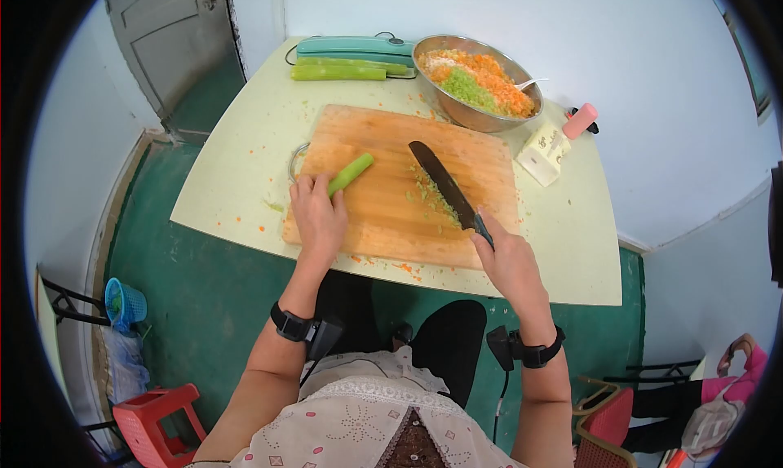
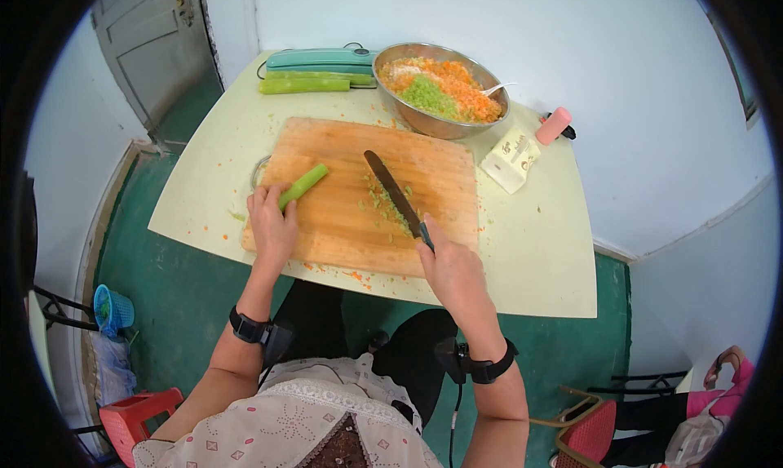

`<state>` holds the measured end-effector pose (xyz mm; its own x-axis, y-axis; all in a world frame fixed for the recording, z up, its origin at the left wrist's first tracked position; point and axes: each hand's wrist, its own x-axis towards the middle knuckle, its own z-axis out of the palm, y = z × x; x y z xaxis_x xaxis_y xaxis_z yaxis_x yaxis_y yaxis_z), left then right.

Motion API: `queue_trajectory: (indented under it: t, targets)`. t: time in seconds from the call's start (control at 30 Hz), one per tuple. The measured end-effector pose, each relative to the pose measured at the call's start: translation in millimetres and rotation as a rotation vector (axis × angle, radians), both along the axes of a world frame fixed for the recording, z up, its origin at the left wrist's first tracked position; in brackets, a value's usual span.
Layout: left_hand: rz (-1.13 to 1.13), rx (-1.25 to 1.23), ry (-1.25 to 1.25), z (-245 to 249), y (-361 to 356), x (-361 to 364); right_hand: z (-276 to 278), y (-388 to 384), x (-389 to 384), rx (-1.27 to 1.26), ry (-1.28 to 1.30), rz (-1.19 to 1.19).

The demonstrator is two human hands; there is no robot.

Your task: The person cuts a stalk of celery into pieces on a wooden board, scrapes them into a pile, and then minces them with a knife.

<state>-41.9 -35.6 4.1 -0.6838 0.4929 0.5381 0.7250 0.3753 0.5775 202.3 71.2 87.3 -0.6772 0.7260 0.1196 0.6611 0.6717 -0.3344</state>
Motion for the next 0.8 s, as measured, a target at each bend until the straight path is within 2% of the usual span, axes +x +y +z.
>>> queue_trajectory:
  t: [0.1,0.3,0.6,0.8]
  targets:
    - [0.000,0.003,0.010,-0.1,-0.6,0.1,-0.5,-0.7,0.3,0.005,0.076,0.004]
    - [0.002,0.001,0.000,-0.4,0.4,0.3,-4.3,-3.8,-0.8,0.039,0.042,0.043]
    - [0.001,-0.006,-0.015,0.4,-0.3,0.8,1.1,-4.8,-0.6,0.006,0.017,-0.028]
    - [-0.002,-0.009,-0.013,0.2,0.2,0.4,-1.8,-6.1,-0.5,0.052,0.059,0.037]
